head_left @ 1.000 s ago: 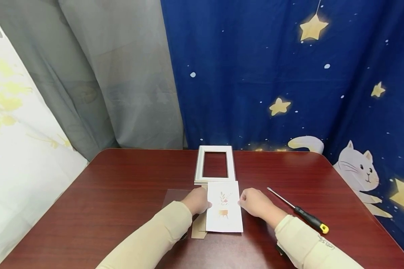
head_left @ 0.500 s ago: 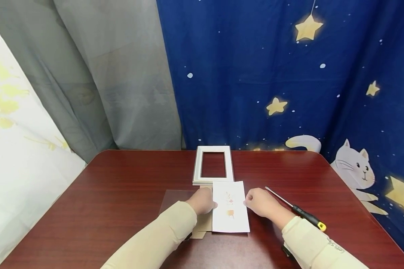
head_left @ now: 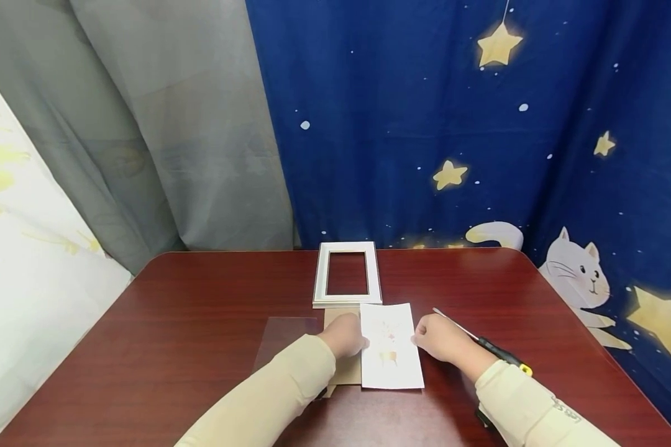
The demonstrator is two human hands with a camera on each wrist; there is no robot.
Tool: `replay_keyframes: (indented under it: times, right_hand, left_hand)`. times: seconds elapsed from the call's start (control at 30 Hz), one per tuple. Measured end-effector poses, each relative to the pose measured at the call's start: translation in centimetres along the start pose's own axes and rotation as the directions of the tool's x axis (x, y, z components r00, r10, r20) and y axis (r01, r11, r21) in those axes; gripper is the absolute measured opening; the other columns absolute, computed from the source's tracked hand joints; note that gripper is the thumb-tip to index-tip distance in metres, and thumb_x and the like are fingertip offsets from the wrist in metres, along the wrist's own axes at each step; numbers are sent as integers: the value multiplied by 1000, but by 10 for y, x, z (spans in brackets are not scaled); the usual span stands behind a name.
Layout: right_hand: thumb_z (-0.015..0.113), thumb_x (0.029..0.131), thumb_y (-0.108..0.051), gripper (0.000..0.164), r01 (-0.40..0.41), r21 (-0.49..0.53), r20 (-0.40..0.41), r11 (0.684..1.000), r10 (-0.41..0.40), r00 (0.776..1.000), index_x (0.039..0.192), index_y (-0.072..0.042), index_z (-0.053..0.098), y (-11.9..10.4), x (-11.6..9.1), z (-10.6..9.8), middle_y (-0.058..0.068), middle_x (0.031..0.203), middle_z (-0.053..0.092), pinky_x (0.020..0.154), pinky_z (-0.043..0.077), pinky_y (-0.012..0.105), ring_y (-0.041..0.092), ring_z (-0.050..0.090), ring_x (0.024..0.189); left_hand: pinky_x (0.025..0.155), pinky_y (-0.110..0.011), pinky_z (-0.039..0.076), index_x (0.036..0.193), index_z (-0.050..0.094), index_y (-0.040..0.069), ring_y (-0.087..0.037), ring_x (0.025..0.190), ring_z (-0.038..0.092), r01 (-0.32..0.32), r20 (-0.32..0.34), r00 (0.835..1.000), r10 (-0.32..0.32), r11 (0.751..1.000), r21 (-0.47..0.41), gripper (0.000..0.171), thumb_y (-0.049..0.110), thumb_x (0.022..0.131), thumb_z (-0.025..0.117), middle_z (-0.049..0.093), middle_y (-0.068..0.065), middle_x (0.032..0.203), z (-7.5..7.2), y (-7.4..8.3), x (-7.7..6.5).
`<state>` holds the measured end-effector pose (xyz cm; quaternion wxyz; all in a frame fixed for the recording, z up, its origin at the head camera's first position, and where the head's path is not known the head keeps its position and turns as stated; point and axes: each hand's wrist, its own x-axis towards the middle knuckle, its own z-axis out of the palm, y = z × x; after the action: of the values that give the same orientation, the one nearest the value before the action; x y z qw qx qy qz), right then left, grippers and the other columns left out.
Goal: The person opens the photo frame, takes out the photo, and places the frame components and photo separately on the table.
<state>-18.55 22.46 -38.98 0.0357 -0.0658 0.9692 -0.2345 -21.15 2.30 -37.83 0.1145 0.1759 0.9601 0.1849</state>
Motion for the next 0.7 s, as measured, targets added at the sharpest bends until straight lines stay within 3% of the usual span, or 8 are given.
replay_keyframes:
  times: [0.3, 0.7]
  right_hand:
    - [67, 85, -14, 20, -18, -11, 2, 1000, 18, 1000, 69, -10, 56, 7, -1, -2, -3, 62, 50, 57, 39, 29, 13, 45, 59]
    - [67, 84, -14, 26, -10, -70, 9, 997, 11, 1000, 61, -12, 57, 15, 1, -3, -5, 56, 49, 59, 40, 29, 12, 44, 58]
  left_hand:
    - [70, -29, 47, 73, 60, -1, -17, 64, 45, -13, 6, 1000, 13, 1000, -9, 21, 13, 84, 71, 56, -7, 73, 6, 5, 3]
    - [55, -27, 37, 72, 58, -1, -17, 57, 41, -11, -7, 1000, 11, 998, -67, 18, 8, 84, 68, 49, -6, 67, 13, 8, 8]
